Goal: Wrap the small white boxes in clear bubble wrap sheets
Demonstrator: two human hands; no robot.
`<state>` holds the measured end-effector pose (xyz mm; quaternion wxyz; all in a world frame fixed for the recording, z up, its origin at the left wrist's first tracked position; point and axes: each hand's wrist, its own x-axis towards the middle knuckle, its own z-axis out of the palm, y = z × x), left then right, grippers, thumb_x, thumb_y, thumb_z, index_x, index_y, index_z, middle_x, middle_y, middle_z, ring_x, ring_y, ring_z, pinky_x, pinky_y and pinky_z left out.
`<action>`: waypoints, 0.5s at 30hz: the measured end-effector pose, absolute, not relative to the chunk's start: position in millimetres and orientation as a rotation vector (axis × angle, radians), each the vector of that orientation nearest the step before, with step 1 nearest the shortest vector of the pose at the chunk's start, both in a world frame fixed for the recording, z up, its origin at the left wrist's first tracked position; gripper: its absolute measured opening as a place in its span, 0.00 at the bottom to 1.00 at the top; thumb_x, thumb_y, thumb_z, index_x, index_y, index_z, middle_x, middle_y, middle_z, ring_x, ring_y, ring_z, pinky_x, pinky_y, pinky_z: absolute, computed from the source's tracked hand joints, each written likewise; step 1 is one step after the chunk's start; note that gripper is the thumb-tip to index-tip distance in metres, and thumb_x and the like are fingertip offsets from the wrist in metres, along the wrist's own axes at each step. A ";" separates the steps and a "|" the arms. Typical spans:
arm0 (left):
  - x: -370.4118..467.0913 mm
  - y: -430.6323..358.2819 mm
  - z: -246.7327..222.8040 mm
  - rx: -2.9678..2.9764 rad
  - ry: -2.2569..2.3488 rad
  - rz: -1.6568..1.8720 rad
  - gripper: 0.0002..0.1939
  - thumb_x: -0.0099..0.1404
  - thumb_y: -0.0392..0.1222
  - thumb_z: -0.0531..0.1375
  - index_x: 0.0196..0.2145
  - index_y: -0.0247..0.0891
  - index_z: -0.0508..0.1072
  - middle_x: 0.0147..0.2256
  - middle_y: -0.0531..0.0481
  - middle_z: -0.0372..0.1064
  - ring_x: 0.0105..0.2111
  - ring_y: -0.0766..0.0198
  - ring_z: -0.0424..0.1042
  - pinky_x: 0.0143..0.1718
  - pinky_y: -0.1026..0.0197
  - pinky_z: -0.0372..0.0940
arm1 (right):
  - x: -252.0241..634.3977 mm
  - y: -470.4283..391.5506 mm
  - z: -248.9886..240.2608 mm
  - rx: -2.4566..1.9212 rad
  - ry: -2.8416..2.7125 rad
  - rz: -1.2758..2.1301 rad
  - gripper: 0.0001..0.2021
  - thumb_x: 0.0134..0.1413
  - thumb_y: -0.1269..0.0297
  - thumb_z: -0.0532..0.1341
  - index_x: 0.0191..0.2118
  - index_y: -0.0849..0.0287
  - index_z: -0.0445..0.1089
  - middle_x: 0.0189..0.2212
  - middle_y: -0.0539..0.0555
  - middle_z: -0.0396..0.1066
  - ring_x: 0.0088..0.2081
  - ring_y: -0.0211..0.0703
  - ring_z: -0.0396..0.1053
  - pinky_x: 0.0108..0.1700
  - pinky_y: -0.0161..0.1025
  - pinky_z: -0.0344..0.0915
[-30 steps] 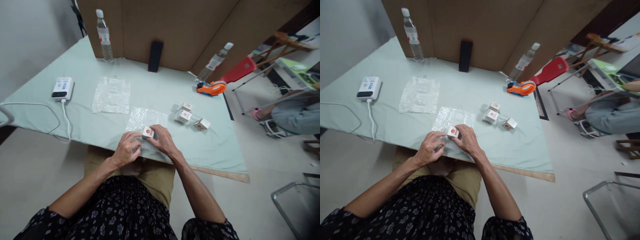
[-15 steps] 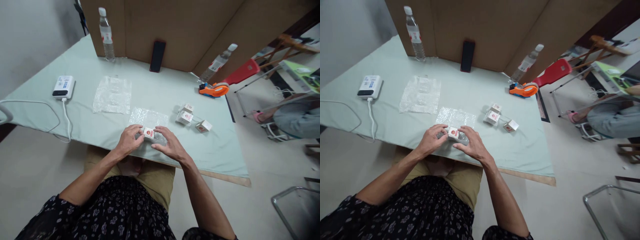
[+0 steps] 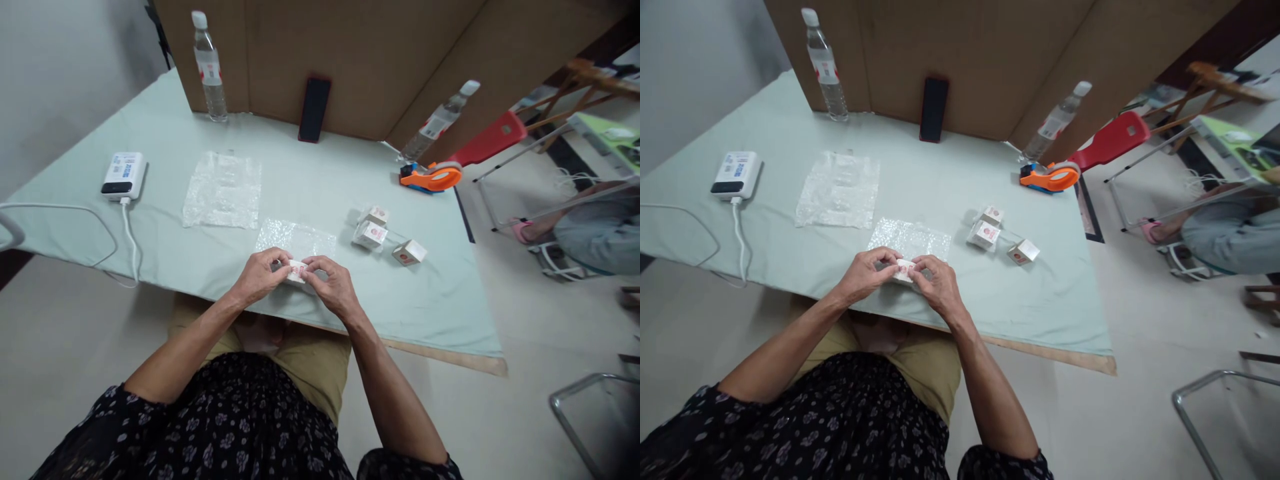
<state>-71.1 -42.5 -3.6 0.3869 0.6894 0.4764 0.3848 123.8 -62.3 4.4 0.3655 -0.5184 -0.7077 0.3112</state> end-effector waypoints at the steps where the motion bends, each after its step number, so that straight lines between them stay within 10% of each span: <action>1: -71.9 -44.4 -3.4 1.753 1.209 0.981 0.05 0.60 0.38 0.61 0.27 0.38 0.72 0.38 0.48 0.78 0.39 0.61 0.76 0.41 0.61 0.69 | 122.9 -64.2 3.4 -1.334 -1.823 0.799 0.07 0.57 0.60 0.62 0.29 0.53 0.70 0.41 0.54 0.77 0.43 0.48 0.75 0.48 0.46 0.68; 7: -74.3 -48.3 3.4 1.718 1.256 0.908 0.06 0.59 0.39 0.60 0.26 0.37 0.72 0.35 0.50 0.78 0.36 0.62 0.75 0.38 0.62 0.66 | 120.9 -67.8 -0.8 -1.370 -1.848 0.740 0.07 0.59 0.58 0.62 0.32 0.54 0.70 0.39 0.52 0.78 0.42 0.46 0.74 0.47 0.44 0.66; 15: -74.9 -41.0 6.9 1.709 1.284 0.808 0.04 0.57 0.40 0.60 0.26 0.37 0.72 0.35 0.51 0.76 0.37 0.62 0.73 0.38 0.62 0.64 | 107.0 -99.0 29.0 -1.290 -2.249 -0.205 0.08 0.64 0.69 0.58 0.45 0.56 0.73 0.44 0.55 0.76 0.45 0.47 0.68 0.49 0.45 0.58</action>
